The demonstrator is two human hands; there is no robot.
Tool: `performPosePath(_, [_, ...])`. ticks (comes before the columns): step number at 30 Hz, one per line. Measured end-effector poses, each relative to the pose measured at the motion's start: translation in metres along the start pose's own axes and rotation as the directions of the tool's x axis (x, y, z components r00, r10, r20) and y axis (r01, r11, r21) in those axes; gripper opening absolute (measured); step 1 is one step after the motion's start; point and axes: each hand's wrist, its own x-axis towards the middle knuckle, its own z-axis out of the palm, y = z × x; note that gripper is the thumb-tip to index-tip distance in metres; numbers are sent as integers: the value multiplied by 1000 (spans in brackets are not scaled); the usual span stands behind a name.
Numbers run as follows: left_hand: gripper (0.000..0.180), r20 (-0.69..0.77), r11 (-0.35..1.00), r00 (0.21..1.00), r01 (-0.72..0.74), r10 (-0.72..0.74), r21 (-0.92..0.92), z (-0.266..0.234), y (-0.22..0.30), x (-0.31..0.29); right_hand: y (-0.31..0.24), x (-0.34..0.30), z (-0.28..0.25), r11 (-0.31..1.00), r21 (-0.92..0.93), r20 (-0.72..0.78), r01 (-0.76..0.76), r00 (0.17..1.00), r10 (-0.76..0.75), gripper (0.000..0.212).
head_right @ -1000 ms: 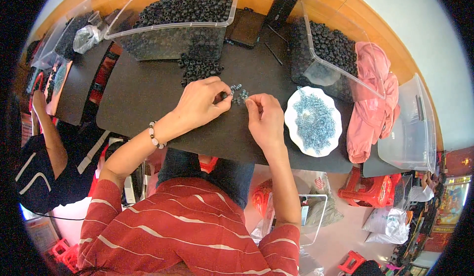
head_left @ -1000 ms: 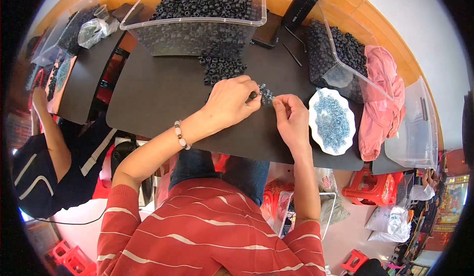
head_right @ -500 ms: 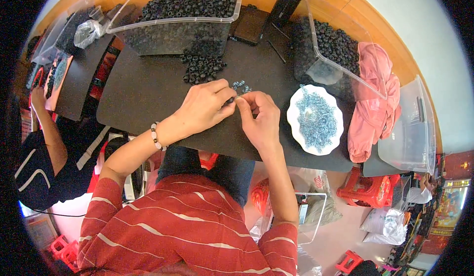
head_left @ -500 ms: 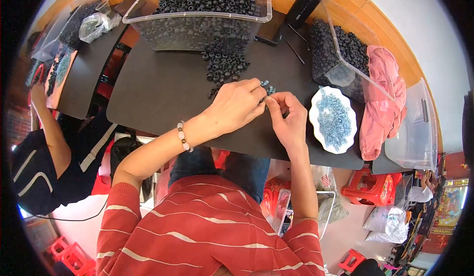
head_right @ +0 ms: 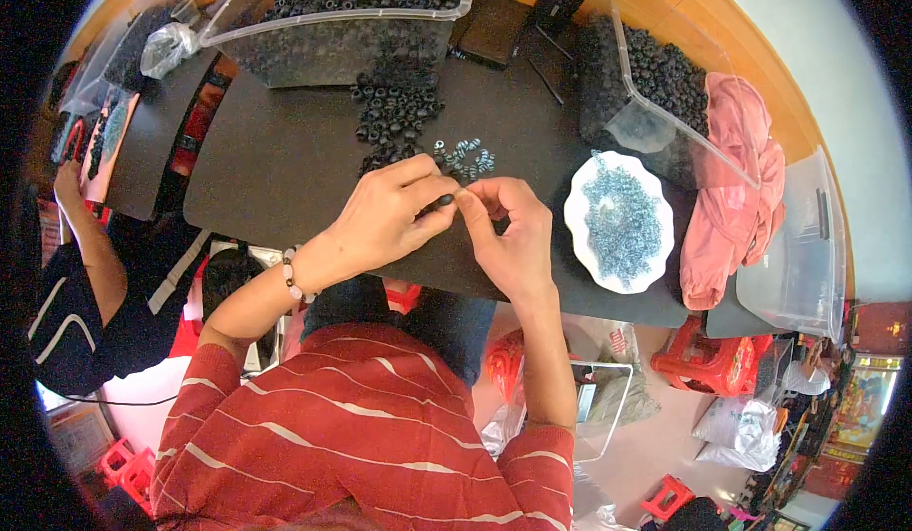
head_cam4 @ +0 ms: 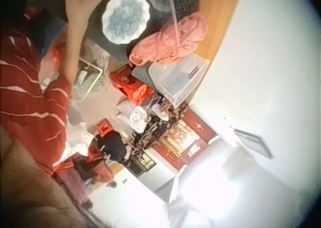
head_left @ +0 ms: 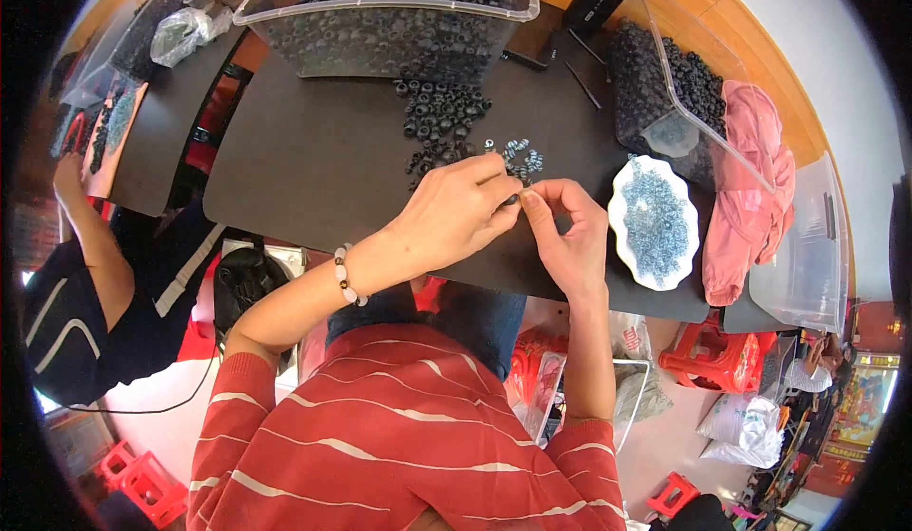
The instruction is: The person assembles small components by picking up plastic pieces and fitting small rings onto them by hand.
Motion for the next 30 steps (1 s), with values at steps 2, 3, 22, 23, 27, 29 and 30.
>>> performPosePath(2, [20, -26, 1000, 999, -20, 21, 2, 2, 2, -2, -3, -1, -2, 1000, 5, 21, -17, 1000, 17, 12])
performPosePath(3, [20, -57, 999, 997, -42, 42, 9, 2, 3, -4, -5, 0, -3, 1000, 11, 43, -28, 999, 27, 12])
performPosePath(22, [22, 330, -27, 826, 358, -458, -933, -3, 27, -59, -28, -39, 2, 936, 352, -100, 4, 994, 33, 11])
performPosePath(23, [22, 331, -73, 825, 336, -458, -939, -3, 28, -62, -29, -41, 4, 936, 353, -99, 4, 995, 33, 11])
performPosePath(27, [25, 260, 78, 851, 329, -456, -941, -1, 30, -68, -29, -46, 10, 941, 333, -50, 60, 998, -45, 9])
performPosePath(29, [28, 120, 285, 893, 262, -433, -922, 1, 29, -70, -29, -47, 12, 957, 237, -54, 165, 986, -156, 7])
performPosePath(30, [28, 120, 284, 893, 262, -434, -922, 1, 29, -71, -30, -47, 12, 958, 237, -53, 164, 986, -156, 7])
